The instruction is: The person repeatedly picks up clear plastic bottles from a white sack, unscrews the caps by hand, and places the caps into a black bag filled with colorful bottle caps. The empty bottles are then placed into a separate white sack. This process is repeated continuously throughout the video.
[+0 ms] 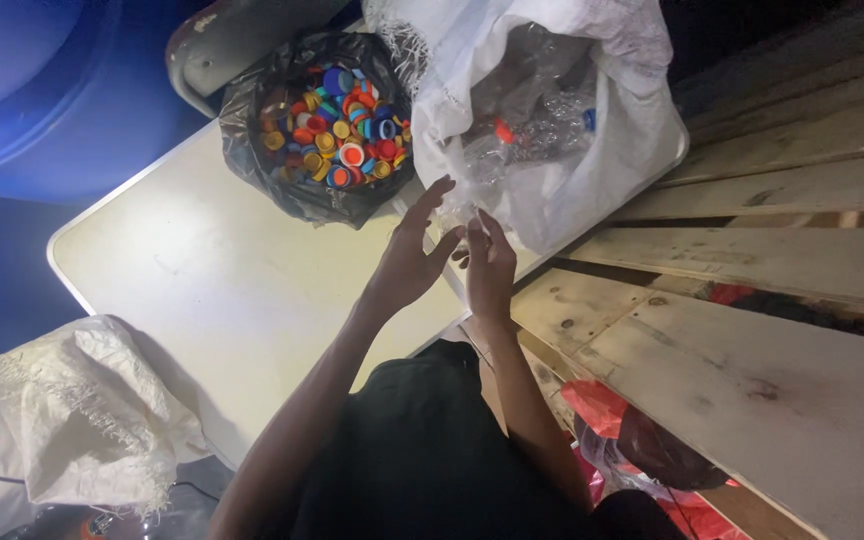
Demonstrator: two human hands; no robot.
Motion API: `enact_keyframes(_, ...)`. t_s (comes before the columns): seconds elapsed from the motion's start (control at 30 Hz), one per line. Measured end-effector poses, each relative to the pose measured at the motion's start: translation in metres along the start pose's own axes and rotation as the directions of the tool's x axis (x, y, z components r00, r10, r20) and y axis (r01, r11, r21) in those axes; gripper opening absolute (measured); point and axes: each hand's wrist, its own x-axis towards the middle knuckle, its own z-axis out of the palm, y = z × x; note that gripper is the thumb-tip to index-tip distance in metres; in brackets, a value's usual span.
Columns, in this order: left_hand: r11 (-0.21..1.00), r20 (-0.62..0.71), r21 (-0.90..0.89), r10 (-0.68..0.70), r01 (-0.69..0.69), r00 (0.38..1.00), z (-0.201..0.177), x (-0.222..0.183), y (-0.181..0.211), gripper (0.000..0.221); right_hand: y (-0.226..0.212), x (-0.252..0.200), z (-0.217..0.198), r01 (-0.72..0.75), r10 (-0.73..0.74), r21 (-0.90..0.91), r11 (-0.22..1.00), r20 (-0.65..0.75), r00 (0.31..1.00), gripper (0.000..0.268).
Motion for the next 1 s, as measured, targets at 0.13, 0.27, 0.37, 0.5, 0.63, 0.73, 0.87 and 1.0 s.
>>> enact_keyframes(0.13,0.978,-0.010,0.129,0.169,-0.166,0.986,0.027,0.034,-0.019,0.063,-0.033,0.026,-0.017,-0.019,0.000,-0.133,0.991,-0.142,0.990,0.048)
enact_keyframes(0.27,0.903,-0.312,0.411,0.272,-0.129,0.910,0.031,0.074,-0.007,0.060,-0.053,0.052,-0.024,0.035,-0.095,-0.282,0.959,-0.201,0.975,0.048)
enact_keyframes(0.37,0.859,-0.432,0.508,0.316,-0.062,0.845,0.025,0.110,0.000,0.070,-0.049,0.073,-0.025,0.112,-0.188,-0.339,0.934,-0.201,0.961,0.048)
enact_keyframes(0.5,0.783,-0.440,0.611,0.219,0.112,0.871,0.008,0.147,-0.010,0.049,-0.061,0.078,-0.022,0.126,-0.223,-0.431,0.893,-0.181,0.958,0.048)
enact_keyframes(0.63,0.705,-0.410,0.695,0.230,0.140,0.883,-0.008,0.149,-0.029,0.026,-0.060,0.089,-0.027,0.131,-0.205,-0.409,0.903,-0.143,0.968,0.048)
enact_keyframes(0.73,0.744,-0.451,0.666,0.456,-0.051,0.767,-0.019,0.133,-0.017,0.010,-0.045,0.099,-0.023,0.266,-0.345,-0.432,0.862,-0.115,0.931,0.045)
enact_keyframes(0.87,0.818,-0.466,0.572,0.377,-0.052,0.800,-0.023,0.120,0.002,0.009,-0.024,0.130,-0.001,0.224,-0.266,-0.320,0.921,-0.092,0.960,0.037)
enact_keyframes(1.0,0.794,-0.434,0.594,0.454,-0.132,0.778,-0.020,0.112,0.003,0.009,0.004,0.161,0.021,0.330,-0.334,-0.187,0.925,0.013,0.943,0.038)
